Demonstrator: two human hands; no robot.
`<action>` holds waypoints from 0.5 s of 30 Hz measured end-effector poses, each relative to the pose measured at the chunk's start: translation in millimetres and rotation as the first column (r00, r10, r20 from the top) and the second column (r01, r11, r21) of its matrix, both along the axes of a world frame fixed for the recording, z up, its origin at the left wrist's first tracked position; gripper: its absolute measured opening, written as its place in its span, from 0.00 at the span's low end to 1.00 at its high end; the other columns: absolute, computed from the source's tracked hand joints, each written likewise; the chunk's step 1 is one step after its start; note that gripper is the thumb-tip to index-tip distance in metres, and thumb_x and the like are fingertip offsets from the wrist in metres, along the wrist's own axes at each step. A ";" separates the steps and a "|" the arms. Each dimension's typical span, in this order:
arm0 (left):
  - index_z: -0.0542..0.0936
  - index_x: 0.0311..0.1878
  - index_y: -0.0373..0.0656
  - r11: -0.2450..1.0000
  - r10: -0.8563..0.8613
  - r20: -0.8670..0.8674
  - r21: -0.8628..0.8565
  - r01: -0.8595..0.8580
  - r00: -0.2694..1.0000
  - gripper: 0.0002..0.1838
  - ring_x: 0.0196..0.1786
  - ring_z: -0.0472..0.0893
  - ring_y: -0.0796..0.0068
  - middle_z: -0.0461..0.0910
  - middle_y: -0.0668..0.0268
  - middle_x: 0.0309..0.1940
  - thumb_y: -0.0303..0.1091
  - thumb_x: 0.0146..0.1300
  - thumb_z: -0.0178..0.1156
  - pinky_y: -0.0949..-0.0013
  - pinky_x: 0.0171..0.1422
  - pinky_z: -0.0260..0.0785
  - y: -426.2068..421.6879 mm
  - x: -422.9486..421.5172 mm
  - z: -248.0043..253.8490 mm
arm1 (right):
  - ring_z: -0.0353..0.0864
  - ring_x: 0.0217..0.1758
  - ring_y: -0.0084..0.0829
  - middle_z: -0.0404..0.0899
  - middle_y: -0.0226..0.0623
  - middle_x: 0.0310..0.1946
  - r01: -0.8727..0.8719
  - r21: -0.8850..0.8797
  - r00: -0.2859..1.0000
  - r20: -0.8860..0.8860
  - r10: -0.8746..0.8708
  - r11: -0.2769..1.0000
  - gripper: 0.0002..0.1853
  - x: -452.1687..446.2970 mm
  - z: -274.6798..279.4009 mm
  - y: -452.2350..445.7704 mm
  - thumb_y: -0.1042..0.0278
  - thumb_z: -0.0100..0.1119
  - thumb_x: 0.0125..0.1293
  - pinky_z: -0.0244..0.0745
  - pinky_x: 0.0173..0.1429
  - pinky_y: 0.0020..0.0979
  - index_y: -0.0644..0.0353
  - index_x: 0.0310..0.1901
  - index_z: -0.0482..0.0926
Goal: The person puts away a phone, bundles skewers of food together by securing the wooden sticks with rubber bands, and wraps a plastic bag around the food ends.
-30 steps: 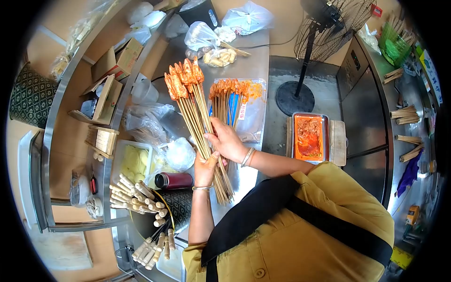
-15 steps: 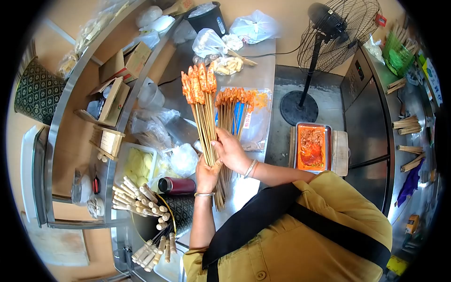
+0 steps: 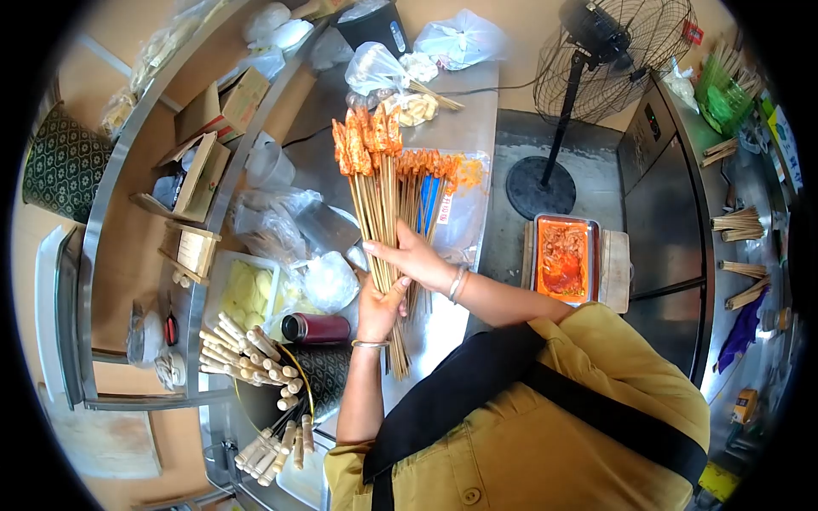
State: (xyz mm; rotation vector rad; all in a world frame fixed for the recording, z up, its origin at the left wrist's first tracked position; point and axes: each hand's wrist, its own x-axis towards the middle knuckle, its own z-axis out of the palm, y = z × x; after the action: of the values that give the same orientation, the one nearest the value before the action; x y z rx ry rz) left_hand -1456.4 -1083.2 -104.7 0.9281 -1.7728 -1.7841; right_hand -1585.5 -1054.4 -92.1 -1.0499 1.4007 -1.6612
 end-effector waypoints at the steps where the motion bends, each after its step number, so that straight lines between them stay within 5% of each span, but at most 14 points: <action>1: 0.67 0.38 0.40 0.999 -0.052 0.010 -0.008 0.052 0.999 0.10 0.16 0.68 0.83 0.68 0.71 0.17 0.30 0.61 0.59 0.79 0.18 0.64 2.4 -1.8 1.1 | 0.79 0.41 0.30 0.77 0.43 0.39 -0.085 -0.074 0.926 0.363 0.106 0.994 0.16 1.7 0.5 -5.8 0.66 0.55 0.65 0.76 0.44 0.29 0.66 0.48 0.67; 2: 0.67 0.38 0.40 0.999 -0.050 0.010 -0.003 0.050 0.999 0.10 0.16 0.68 0.83 0.68 0.71 0.17 0.30 0.61 0.59 0.79 0.18 0.64 4.2 -1.7 3.5 | 0.79 0.44 0.32 0.77 0.43 0.42 -0.134 -0.172 0.714 0.666 0.215 0.976 0.19 0.6 -0.2 -10.3 0.64 0.56 0.65 0.77 0.47 0.31 0.66 0.50 0.66; 3: 0.68 0.37 0.41 0.997 -0.082 0.021 -0.001 0.082 0.996 0.10 0.16 0.68 0.83 0.69 0.71 0.17 0.31 0.60 0.60 0.79 0.19 0.64 5.6 -1.2 5.9 | 0.79 0.47 0.34 0.77 0.45 0.44 -0.270 -0.254 0.528 0.768 0.363 0.929 0.19 -10.1 -3.0 -12.5 0.63 0.58 0.63 0.78 0.49 0.34 0.65 0.50 0.69; 6: 0.69 0.35 0.41 0.991 -0.125 0.027 0.058 0.124 0.992 0.10 0.17 0.69 0.83 0.70 0.71 0.18 0.31 0.58 0.62 0.80 0.20 0.65 4.8 3.1 0.8 | 0.80 0.44 0.32 0.78 0.42 0.41 -0.307 -0.270 0.372 0.849 0.376 0.913 0.16 -16.5 -13.0 -12.6 0.64 0.60 0.61 0.78 0.48 0.31 0.64 0.45 0.73; 11: 0.72 0.35 0.40 0.934 -0.270 -0.017 0.237 0.266 0.963 0.11 0.19 0.72 0.81 0.73 0.69 0.20 0.31 0.55 0.65 0.76 0.23 0.69 3.1 -2.2 -5.1 | 0.76 0.24 0.23 0.76 0.31 0.23 -0.149 -0.059 0.483 0.867 0.125 0.987 0.08 -11.1 -11.4 -9.7 0.67 0.66 0.56 0.73 0.29 0.23 0.59 0.31 0.77; 15: 0.72 0.35 0.40 0.924 -0.227 -0.092 0.294 0.245 0.969 0.11 0.21 0.74 0.79 0.73 0.68 0.22 0.32 0.55 0.66 0.74 0.26 0.72 6.6 -11.0 -8.7 | 0.75 0.23 0.22 0.76 0.32 0.22 -0.109 -0.080 0.572 0.810 0.128 0.991 0.09 -13.4 -8.7 -10.8 0.65 0.66 0.56 0.72 0.25 0.21 0.59 0.31 0.76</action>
State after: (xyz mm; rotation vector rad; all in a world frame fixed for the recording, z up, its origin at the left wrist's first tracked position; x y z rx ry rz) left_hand -1467.4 -1076.5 -113.4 0.7916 -1.6614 -2.2623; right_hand -1598.9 -1065.2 -100.8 -0.2455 0.6572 -1.7098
